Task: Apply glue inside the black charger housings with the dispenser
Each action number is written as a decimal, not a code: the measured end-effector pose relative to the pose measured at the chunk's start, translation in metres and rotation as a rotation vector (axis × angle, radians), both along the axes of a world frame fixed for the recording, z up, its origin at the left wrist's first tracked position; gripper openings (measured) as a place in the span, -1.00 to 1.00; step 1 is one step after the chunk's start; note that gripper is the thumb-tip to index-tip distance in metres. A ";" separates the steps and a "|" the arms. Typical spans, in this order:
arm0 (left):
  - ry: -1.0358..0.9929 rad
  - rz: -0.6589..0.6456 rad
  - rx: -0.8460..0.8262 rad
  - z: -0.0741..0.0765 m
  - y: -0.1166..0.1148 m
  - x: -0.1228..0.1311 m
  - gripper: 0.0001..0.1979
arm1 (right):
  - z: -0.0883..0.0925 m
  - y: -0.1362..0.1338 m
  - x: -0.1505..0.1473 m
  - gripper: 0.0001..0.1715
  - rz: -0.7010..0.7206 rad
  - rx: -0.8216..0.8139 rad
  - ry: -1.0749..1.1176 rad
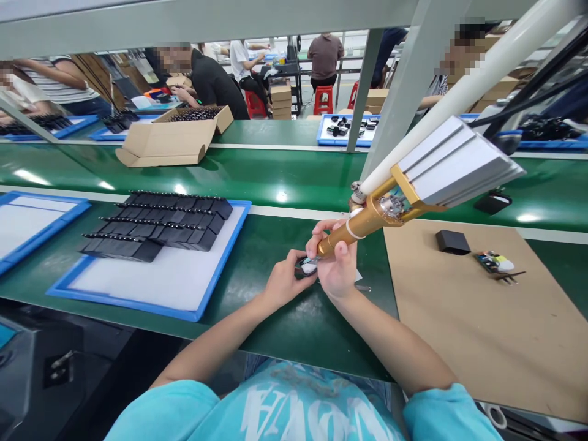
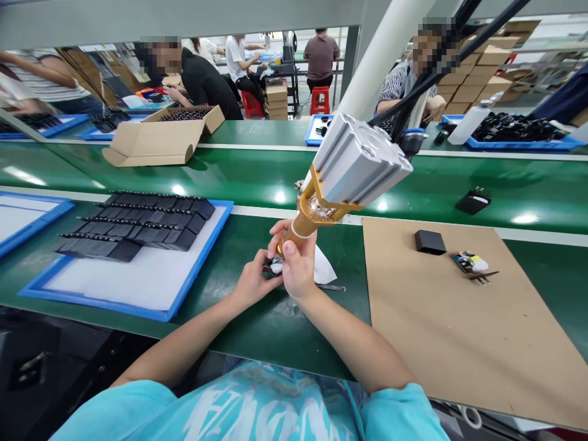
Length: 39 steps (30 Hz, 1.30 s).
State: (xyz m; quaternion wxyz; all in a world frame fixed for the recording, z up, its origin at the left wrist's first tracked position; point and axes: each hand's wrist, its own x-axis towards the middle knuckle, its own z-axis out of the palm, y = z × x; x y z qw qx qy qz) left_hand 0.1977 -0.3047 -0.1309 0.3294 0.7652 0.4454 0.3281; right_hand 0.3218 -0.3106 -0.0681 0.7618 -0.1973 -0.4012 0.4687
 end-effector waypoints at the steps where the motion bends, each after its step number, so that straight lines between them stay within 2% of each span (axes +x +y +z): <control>1: -0.010 -0.001 0.007 -0.001 0.000 0.000 -0.64 | 0.000 0.000 0.000 -0.65 -0.002 0.005 0.002; 13: -0.025 0.027 -0.084 -0.004 0.004 -0.003 -0.65 | -0.004 0.005 0.002 -0.56 -0.002 -0.005 -0.003; 19: 0.099 0.022 0.006 -0.006 0.014 -0.017 -0.65 | -0.002 0.010 0.006 -0.45 -0.012 -0.022 0.092; 28: -0.007 0.048 0.054 -0.014 0.021 -0.024 -0.65 | 0.002 0.023 0.018 -0.60 -0.094 -0.151 0.146; 30: 0.034 0.053 0.039 -0.012 0.022 -0.026 -0.65 | 0.000 0.026 0.021 -0.62 -0.131 -0.172 0.140; 35: 0.295 0.020 -0.066 -0.004 0.028 -0.037 -0.67 | -0.002 0.033 0.028 -0.71 -0.187 -0.213 0.157; 37: 0.317 -0.017 -0.110 -0.001 0.032 -0.043 -0.62 | -0.003 0.034 0.030 -0.76 -0.195 -0.219 0.164; 39: 0.265 -0.051 -0.170 -0.002 0.039 -0.046 -0.49 | -0.004 0.034 0.031 -0.79 -0.194 -0.219 0.168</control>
